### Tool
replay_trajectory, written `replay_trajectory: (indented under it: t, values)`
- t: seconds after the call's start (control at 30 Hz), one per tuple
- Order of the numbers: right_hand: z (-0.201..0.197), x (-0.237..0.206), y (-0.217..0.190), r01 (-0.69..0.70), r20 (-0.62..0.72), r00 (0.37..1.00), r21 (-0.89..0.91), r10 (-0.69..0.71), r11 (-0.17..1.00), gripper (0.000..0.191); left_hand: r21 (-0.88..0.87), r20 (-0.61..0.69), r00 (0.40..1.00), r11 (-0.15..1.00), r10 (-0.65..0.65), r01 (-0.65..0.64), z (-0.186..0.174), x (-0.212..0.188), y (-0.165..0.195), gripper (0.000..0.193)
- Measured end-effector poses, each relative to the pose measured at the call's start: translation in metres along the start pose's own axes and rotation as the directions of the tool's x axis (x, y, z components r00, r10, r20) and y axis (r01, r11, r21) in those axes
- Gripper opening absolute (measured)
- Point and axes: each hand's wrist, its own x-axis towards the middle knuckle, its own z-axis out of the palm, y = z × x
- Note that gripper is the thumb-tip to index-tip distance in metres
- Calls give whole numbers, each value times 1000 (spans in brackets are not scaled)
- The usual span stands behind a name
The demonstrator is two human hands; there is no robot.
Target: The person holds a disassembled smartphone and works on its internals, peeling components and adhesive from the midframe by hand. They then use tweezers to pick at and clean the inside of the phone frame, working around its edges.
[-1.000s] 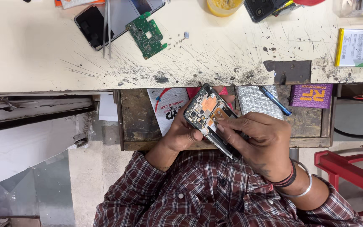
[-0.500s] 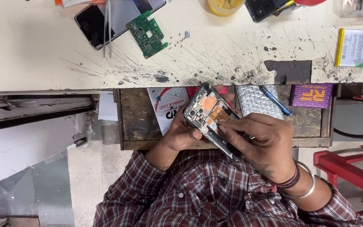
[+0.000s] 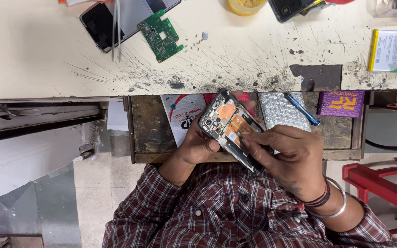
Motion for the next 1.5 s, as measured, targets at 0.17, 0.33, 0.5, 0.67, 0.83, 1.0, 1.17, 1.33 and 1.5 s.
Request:
replay_trajectory:
  t: [0.17, 0.33, 0.5, 0.67, 0.83, 1.0, 1.17, 1.33, 1.5]
  values:
    - [-2, -3, -1, -10, 8, 1000, 15, 10, 1000, 18, 26, 1, 1000, 1000, 7, -7, 0, 0, 0, 106]
    - [-1, -4, -1, -18, 11, 1000, 39, 17, 999, 18, 50, -3, 1000, 999, 11, -11, 1, -1, 1, 107]
    - [-1, -5, 0, -19, 9, 1000, 56, 18, 998, 18, 8, -8, 1000, 1000, 6, -6, 2, -1, 1, 107]
    - [-2, -6, 0, -34, 13, 999, 55, 33, 998, 18, -14, -2, 1000, 1000, 5, -5, 1, 0, -1, 109]
    - [-2, -7, 1, -32, 12, 999, 59, 31, 998, 17, 23, -24, 1000, 1000, 21, -20, -1, -2, -1, 113]
    - [-3, -7, 0, -45, 11, 999, 35, 45, 998, 17, 19, -47, 999, 1000, -2, 3, -2, -4, -1, 116]
    - [-4, -7, -1, -42, 11, 999, 10, 42, 999, 17, 24, -61, 998, 1000, 14, -12, -3, -4, -1, 117]
    - [-6, -7, 0, -46, 20, 999, 8, 46, 999, 18, 4, -44, 999, 1000, 5, -5, -2, -4, -1, 117]
    - [-7, -8, 0, -53, 28, 998, 27, 52, 998, 18, -3, -40, 999, 1000, 5, -5, -2, -4, -2, 116]
